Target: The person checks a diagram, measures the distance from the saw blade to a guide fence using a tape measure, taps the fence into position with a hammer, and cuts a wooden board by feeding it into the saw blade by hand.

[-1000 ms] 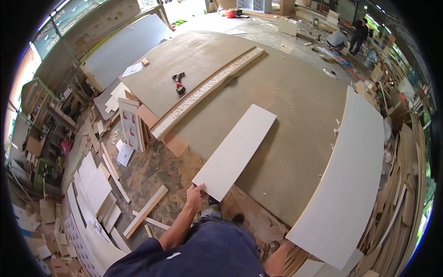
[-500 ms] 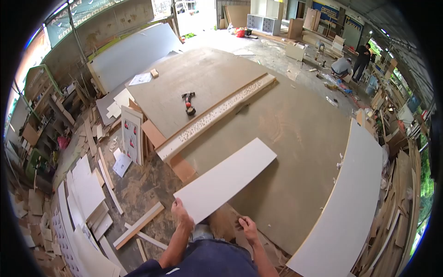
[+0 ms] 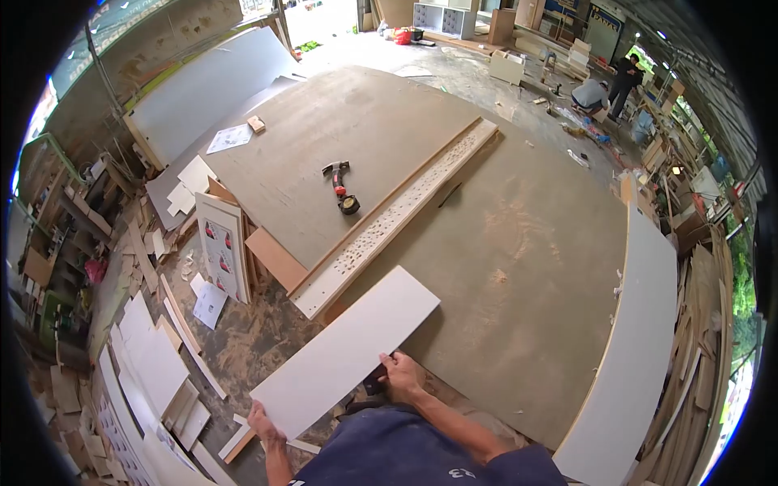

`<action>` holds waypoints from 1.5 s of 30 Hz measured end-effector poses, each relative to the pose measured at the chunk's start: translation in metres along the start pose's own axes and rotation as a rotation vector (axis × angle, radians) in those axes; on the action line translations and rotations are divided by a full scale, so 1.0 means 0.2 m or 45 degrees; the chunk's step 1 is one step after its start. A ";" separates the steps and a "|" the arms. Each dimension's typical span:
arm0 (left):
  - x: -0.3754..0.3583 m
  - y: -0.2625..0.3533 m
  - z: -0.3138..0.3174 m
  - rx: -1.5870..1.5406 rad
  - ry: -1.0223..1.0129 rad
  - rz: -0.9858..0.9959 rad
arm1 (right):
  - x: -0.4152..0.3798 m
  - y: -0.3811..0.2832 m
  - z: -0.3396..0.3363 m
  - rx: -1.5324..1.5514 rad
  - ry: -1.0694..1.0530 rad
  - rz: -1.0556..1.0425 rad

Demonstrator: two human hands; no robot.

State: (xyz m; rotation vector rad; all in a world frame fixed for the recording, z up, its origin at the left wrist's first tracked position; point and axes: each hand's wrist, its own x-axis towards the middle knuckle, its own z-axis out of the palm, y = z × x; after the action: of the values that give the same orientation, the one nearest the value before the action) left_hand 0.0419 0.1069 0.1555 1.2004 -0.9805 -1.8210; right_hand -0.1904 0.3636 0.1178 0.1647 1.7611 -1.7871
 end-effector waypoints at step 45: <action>0.09 -0.31 0.61 0.362 -0.136 -0.290 | 0.64 -0.33 -0.12 -0.830 0.970 -0.477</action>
State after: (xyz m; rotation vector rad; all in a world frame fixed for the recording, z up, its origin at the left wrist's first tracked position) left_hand -0.0873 0.1434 0.1271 1.4473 -1.2385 -1.9868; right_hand -0.3342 0.3384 0.1076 0.2793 2.9971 -1.3461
